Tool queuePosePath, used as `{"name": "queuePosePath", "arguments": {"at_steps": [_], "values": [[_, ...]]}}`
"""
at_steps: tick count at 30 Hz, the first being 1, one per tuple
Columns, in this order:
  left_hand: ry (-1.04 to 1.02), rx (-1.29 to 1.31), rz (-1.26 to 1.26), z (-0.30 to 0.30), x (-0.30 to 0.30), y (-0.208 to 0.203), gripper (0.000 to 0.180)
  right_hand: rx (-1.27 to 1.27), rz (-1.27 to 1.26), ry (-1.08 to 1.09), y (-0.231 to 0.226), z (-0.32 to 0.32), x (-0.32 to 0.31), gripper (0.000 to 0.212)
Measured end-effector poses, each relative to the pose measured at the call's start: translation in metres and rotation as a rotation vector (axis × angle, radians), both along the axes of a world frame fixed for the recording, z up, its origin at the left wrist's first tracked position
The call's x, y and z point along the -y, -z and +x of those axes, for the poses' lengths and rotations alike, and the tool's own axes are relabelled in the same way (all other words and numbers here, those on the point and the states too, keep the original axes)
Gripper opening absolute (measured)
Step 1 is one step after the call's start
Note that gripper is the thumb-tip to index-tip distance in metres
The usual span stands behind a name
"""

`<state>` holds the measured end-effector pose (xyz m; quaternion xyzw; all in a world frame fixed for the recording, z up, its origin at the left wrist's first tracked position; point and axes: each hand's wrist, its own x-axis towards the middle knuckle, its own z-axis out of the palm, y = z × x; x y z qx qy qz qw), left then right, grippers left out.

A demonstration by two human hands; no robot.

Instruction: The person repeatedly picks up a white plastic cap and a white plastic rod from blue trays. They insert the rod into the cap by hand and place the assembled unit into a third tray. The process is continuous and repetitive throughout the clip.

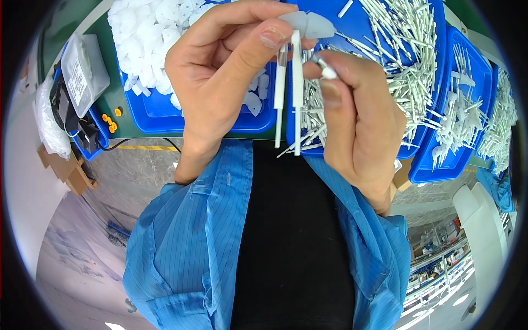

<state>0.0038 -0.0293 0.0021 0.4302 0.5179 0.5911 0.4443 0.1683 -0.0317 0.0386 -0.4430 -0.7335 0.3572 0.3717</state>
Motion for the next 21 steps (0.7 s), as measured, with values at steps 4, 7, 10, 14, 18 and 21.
{"name": "queuePosePath", "arguments": {"at_steps": [4,7,10,14,18,21], "values": [[0.071,0.047,0.005,-0.004,0.000,0.001,0.032,0.193,0.134,0.098,0.008,-0.001,-0.004,0.014],[0.084,0.090,0.008,-0.007,-0.001,0.004,0.032,0.240,0.106,0.112,0.012,-0.002,0.000,0.011],[0.076,0.119,-0.016,-0.007,-0.001,0.003,0.032,0.236,0.044,0.127,0.012,-0.002,0.002,0.010],[0.046,0.336,-0.114,0.007,-0.004,-0.012,0.025,0.110,0.139,0.132,0.008,-0.004,0.003,0.009],[0.056,0.192,-0.075,0.004,-0.001,-0.003,0.027,0.094,0.259,0.194,0.014,-0.010,-0.002,0.009],[-0.003,0.047,0.018,0.002,-0.001,0.005,0.034,0.250,0.205,0.228,0.017,-0.008,-0.002,0.009]]}}
